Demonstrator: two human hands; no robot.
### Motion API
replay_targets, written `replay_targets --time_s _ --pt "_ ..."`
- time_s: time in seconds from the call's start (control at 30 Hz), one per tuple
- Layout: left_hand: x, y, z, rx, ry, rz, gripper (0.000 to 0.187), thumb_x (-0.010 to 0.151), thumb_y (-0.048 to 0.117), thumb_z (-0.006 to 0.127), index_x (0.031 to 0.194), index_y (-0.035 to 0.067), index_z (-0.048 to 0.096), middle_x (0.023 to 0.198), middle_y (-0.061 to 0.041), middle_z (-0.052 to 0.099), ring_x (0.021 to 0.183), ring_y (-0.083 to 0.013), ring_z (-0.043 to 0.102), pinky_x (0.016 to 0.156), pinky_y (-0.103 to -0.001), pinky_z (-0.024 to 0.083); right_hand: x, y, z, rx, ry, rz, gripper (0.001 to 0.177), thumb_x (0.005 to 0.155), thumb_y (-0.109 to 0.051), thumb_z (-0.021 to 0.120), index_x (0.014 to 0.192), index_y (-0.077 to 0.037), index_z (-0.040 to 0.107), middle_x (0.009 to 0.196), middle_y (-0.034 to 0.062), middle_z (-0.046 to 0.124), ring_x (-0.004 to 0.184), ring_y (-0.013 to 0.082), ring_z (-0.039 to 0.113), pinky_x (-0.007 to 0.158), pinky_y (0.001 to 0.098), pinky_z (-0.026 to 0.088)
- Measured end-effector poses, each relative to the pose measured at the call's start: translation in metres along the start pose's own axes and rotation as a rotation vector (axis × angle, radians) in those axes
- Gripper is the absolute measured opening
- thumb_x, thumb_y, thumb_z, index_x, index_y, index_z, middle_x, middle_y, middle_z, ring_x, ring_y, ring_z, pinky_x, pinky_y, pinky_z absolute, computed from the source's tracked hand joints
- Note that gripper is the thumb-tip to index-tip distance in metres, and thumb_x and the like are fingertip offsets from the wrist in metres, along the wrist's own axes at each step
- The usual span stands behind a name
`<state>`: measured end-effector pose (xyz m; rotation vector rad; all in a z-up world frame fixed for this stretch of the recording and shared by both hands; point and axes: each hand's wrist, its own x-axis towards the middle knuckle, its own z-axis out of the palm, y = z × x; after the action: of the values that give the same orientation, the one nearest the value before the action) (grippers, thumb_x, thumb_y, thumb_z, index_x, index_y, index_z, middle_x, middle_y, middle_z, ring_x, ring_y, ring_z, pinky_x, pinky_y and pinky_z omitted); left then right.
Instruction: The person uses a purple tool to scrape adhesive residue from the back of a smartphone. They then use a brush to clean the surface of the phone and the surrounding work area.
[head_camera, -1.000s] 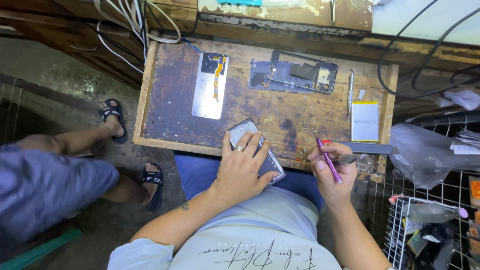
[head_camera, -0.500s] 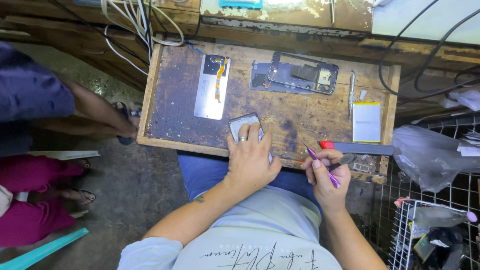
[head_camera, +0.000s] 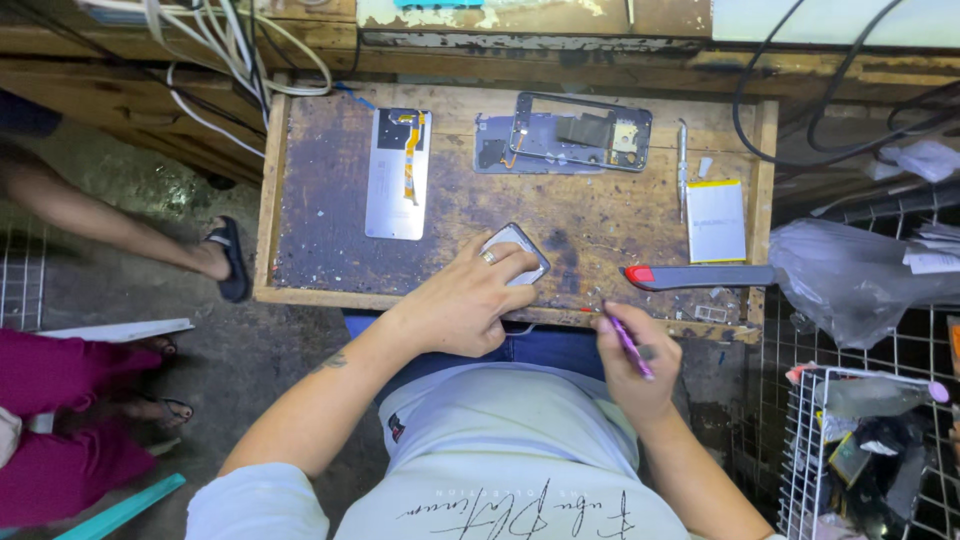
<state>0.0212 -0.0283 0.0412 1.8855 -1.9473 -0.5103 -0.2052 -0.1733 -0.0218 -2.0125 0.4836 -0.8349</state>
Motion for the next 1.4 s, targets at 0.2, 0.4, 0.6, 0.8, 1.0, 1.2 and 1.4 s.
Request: replay_targets --time_s 0.2,0.4,0.6,0.8,1.0,1.2,1.4 --pt "-0.005 -0.002 0.001 0.002 0.078 0.029 0.054 0.063 0.01 0.068 0.117 0.003 0.065 0.142 -0.015 0.056 0.141 -0.0345 0.044 0.115 -0.068 0.024 0.023 -0.02 0.013 -0.258 -0.08 -0.277 0.026 0.086 0.003 0.074 0.11 0.005 0.066 0.098 0.0209 0.071 0.082 0.0333 0.073 0.071 0.0369 0.057" --pt "-0.016 0.008 0.008 0.064 0.33 -0.186 0.062 0.076 0.036 0.08 0.126 0.004 0.061 0.142 -0.03 0.05 0.134 -0.0459 0.045 0.107 -0.056 0.037 0.029 -0.027 0.027 -0.303 -0.136 -0.329 0.03 0.083 0.0 0.076 0.11 0.005 0.064 0.102 0.0197 0.069 0.087 0.0363 0.071 0.075 0.0403 0.057" --pt "-0.013 0.02 0.013 0.072 0.343 -0.327 0.067 0.077 0.026 0.083 0.133 0.0 0.058 0.14 -0.028 0.051 0.127 -0.0426 0.049 0.1 -0.052 0.043 0.028 -0.031 0.03 -0.325 -0.157 -0.339 0.035 0.076 0.004 0.077 0.109 0.003 0.065 0.099 0.0165 0.067 0.081 0.0326 0.068 0.071 0.0387 0.055" --pt "-0.01 0.024 0.012 0.119 0.316 -0.32 0.066 0.072 0.024 0.084 0.128 -0.001 0.059 0.142 -0.023 0.054 0.124 -0.0382 0.052 0.096 -0.049 0.044 0.024 -0.028 0.026 -0.361 -0.212 -0.344 0.046 0.065 0.003 0.076 0.11 0.003 0.066 0.095 0.0114 0.066 0.076 0.0286 0.064 0.066 0.038 0.051" --pt "-0.008 0.019 0.011 0.132 0.281 -0.297 0.063 0.073 0.027 0.084 0.126 0.0 0.064 0.141 -0.026 0.054 0.123 -0.0399 0.052 0.097 -0.05 0.044 0.023 -0.028 0.026 -0.399 -0.221 -0.34 0.044 0.067 0.001 0.077 0.11 0.002 0.067 0.096 0.0093 0.067 0.079 0.0277 0.064 0.068 0.0379 0.051" --pt "-0.009 0.018 0.012 0.11 0.258 -0.304 0.062 0.075 0.028 0.083 0.126 -0.001 0.065 0.142 -0.027 0.053 0.124 -0.0408 0.051 0.098 -0.051 0.043 0.027 -0.032 0.029 -0.398 -0.214 -0.329 0.041 0.069 0.0 0.077 0.109 0.002 0.068 0.098 0.0115 0.068 0.08 0.0285 0.066 0.069 0.038 0.053" --pt "-0.009 0.015 0.012 0.091 0.254 -0.302 0.061 0.076 0.027 0.082 0.127 -0.001 0.065 0.143 -0.027 0.052 0.126 -0.0415 0.051 0.099 -0.051 0.043 0.029 -0.034 0.031 -0.393 -0.211 -0.309 0.037 0.072 0.0 0.078 0.108 0.005 0.067 0.099 0.0135 0.069 0.082 0.0293 0.067 0.071 0.0378 0.054"
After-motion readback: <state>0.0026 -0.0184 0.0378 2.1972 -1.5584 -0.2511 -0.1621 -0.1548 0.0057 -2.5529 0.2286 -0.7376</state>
